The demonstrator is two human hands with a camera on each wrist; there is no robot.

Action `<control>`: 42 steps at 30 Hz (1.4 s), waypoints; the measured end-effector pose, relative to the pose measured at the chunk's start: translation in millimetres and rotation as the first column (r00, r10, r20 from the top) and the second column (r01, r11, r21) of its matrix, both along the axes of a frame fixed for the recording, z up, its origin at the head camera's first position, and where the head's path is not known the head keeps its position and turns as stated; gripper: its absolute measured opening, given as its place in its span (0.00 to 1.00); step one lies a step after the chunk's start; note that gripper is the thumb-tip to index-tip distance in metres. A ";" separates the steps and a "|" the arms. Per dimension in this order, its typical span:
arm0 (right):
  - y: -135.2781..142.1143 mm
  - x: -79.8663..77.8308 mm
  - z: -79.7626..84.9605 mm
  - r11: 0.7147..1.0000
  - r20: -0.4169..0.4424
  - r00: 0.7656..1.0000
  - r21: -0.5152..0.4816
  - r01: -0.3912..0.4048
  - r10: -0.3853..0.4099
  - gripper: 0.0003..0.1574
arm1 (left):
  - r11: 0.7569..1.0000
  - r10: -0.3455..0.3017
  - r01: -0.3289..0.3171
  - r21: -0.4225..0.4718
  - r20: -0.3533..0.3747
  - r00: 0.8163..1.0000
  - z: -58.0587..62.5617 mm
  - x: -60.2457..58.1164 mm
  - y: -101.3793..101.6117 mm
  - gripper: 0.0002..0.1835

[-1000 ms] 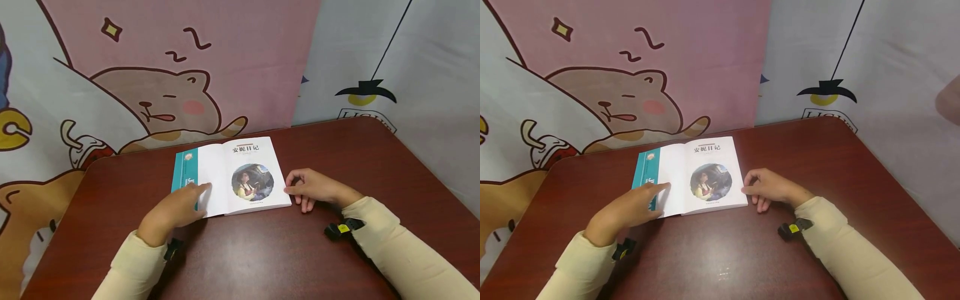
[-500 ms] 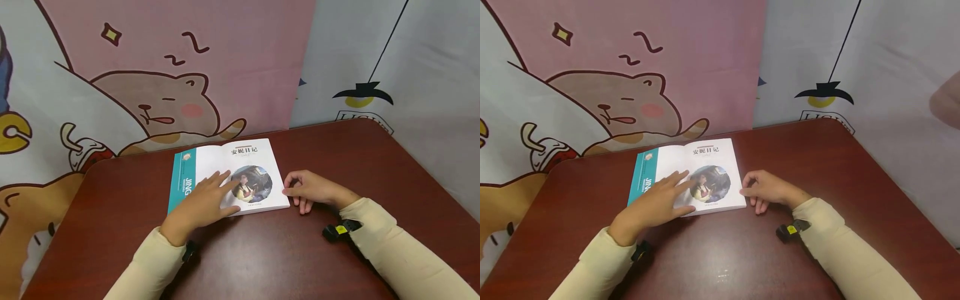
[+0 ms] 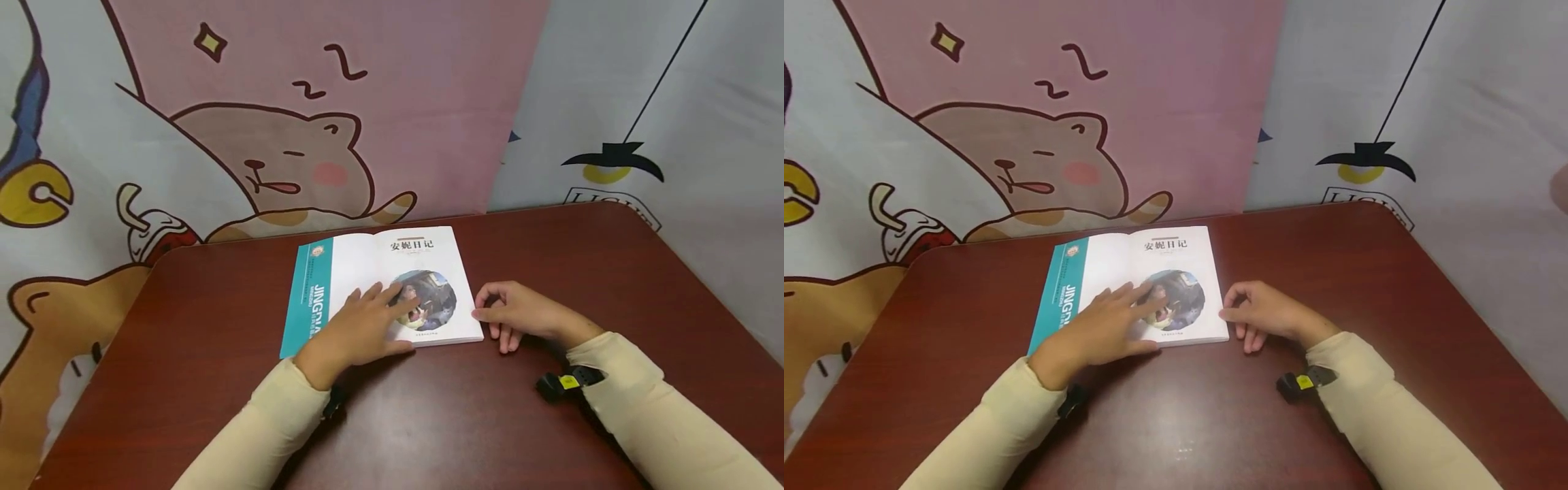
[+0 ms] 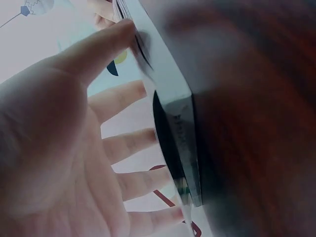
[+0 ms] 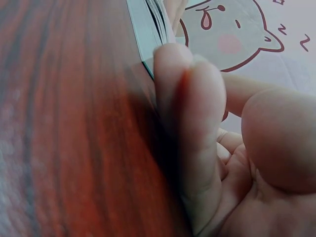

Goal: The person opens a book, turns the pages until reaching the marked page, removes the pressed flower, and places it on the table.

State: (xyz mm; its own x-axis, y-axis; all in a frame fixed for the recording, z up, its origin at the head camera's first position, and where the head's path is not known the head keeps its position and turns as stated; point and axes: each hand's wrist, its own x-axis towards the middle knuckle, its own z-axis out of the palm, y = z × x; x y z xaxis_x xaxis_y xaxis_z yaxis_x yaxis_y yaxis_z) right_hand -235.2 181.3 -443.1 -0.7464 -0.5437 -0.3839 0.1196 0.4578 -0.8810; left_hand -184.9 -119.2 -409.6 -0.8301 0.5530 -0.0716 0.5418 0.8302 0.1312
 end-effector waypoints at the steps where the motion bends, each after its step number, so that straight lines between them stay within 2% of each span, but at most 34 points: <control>1: 0.3 0.0 -0.4 1.000 0.000 1.000 -0.002 0.004 -0.004 0.19 | 1.000 -0.001 0.001 -0.004 -0.006 1.000 0.0 -0.3 0.4 0.41; 5: 1.2 0.5 -1.6 1.000 -0.011 1.000 -0.007 -0.001 0.001 0.19 | 1.000 0.007 -0.007 -0.006 0.012 1.000 -0.3 -0.7 1.5 0.37; 12: -0.6 2.9 -2.3 1.000 0.019 0.999 0.006 0.026 -0.027 0.20 | 1.000 -0.005 0.005 -0.027 0.031 1.000 -2.7 0.2 -0.6 0.37; 16: -0.6 3.3 -1.2 1.000 0.036 0.999 -0.001 0.026 -0.026 0.21 | 1.000 -0.001 0.002 -0.018 0.065 0.998 -0.8 1.8 -1.5 0.35; 22: -0.5 2.2 1.3 1.000 0.031 0.999 -0.007 0.025 -0.025 0.21 | 1.000 -0.015 0.016 -0.019 0.051 0.999 -0.4 0.0 -3.7 0.34; 42: 2.3 2.5 3.1 0.999 0.070 0.997 -0.036 0.021 -0.018 0.20 | 0.999 -0.009 0.014 -0.042 0.098 0.995 0.9 -1.4 -4.7 0.33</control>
